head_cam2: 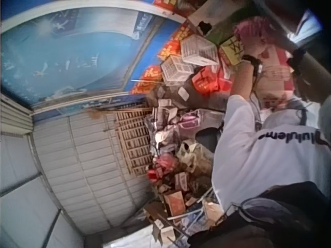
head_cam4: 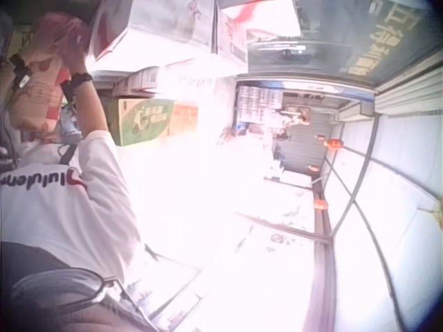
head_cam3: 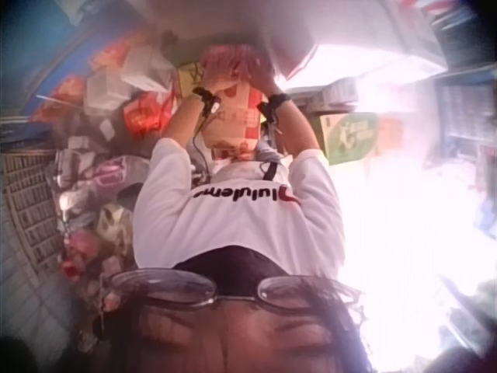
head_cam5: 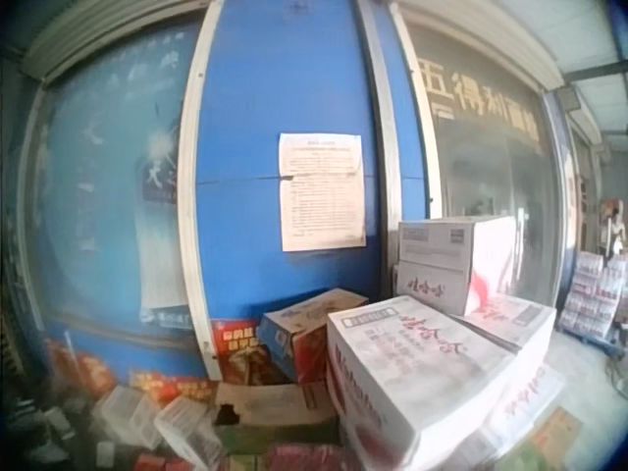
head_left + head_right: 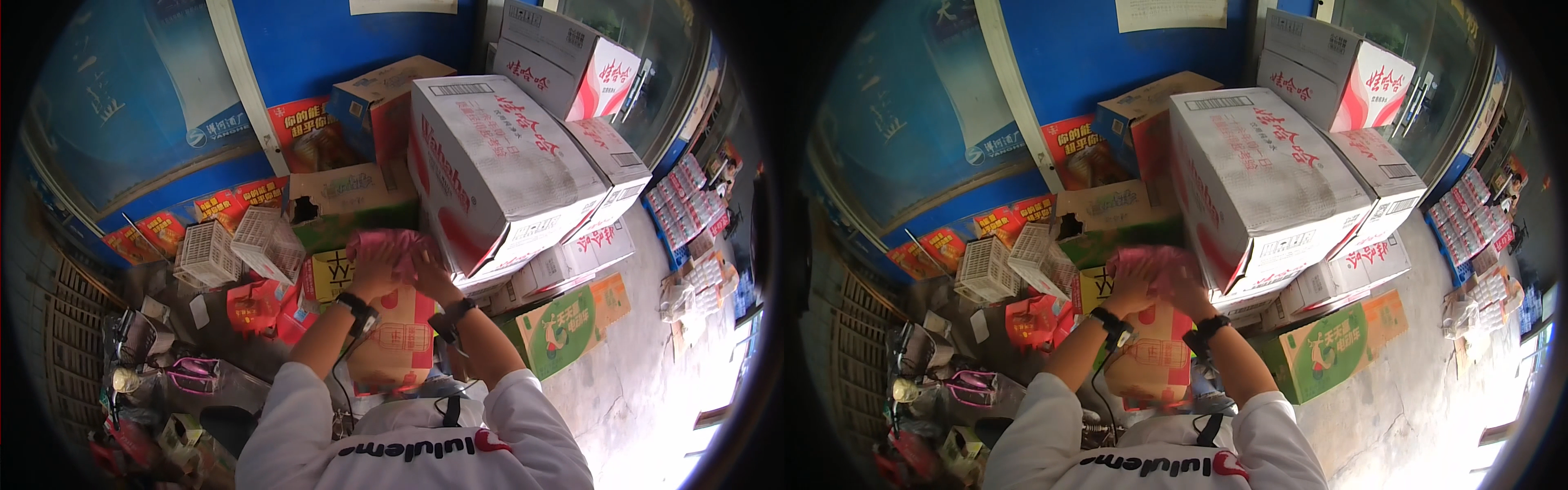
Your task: The person is wiping down stacks of water bottles and boxes of bottled water with a pink cloth in a storage room or convenience store area.
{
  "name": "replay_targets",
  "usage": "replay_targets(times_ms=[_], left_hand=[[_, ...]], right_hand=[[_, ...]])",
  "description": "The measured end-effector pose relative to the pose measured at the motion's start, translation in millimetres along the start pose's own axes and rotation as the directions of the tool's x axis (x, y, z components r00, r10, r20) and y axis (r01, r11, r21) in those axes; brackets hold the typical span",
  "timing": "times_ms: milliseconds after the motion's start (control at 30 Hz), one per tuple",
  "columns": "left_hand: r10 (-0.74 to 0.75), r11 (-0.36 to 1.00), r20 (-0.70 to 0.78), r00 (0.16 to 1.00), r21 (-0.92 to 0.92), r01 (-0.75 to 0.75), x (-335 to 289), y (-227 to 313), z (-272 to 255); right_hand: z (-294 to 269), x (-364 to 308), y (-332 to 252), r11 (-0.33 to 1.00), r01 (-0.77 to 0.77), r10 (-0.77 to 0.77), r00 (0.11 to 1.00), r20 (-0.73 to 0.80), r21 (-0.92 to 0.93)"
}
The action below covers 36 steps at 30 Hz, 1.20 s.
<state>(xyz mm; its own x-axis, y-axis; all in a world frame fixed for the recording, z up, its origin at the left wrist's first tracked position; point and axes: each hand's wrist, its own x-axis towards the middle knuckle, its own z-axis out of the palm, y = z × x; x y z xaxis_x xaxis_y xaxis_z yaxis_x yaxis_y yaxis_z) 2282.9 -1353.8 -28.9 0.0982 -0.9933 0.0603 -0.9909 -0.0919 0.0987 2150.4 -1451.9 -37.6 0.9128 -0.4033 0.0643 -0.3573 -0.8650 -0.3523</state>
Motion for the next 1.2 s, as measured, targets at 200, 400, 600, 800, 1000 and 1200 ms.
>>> replay_targets(times_ms=[200,400,600,800,1000,1200], left_hand=[[0.25,0.966,0.037,0.967,0.06,-0.252,-104.5,17.9,26.6],[0.216,0.944,0.047,0.975,-0.264,-0.197,-130.4,22.6,45.6],[-0.012,0.999,-0.112,0.994,0.041,0.017,-33.1,-6.1,16.0],[0.07,0.996,-0.105,0.992,0.056,-0.064,-26.8,-11.3,31.0],[0.107,0.994,0.083,0.991,-0.006,-0.107,-130.6,54.9,36.5],[0.028,0.995,0.161,0.987,-0.097,-0.013,-187.8,100.2,36.5]], right_hand=[[47.3,-97.8,-25.6,0.958,0.231,-0.247,0.966,-0.076,-0.169],[66.9,-119.7,-16.4,0.952,0.266,-0.28,0.957,-0.081,-0.152],[52.9,-22.5,11.8,1.0,0.016,-0.011,0.972,-0.236,0.021],[50.6,-29.2,3.4,0.996,-0.034,0.057,0.946,-0.32,0.077],[66.1,-138.7,-25.1,0.964,0.147,-0.104,0.975,-0.199,0.22],[51.7,-184.6,-44.1,0.838,0.181,-0.147,0.983,-0.106,0.515]])
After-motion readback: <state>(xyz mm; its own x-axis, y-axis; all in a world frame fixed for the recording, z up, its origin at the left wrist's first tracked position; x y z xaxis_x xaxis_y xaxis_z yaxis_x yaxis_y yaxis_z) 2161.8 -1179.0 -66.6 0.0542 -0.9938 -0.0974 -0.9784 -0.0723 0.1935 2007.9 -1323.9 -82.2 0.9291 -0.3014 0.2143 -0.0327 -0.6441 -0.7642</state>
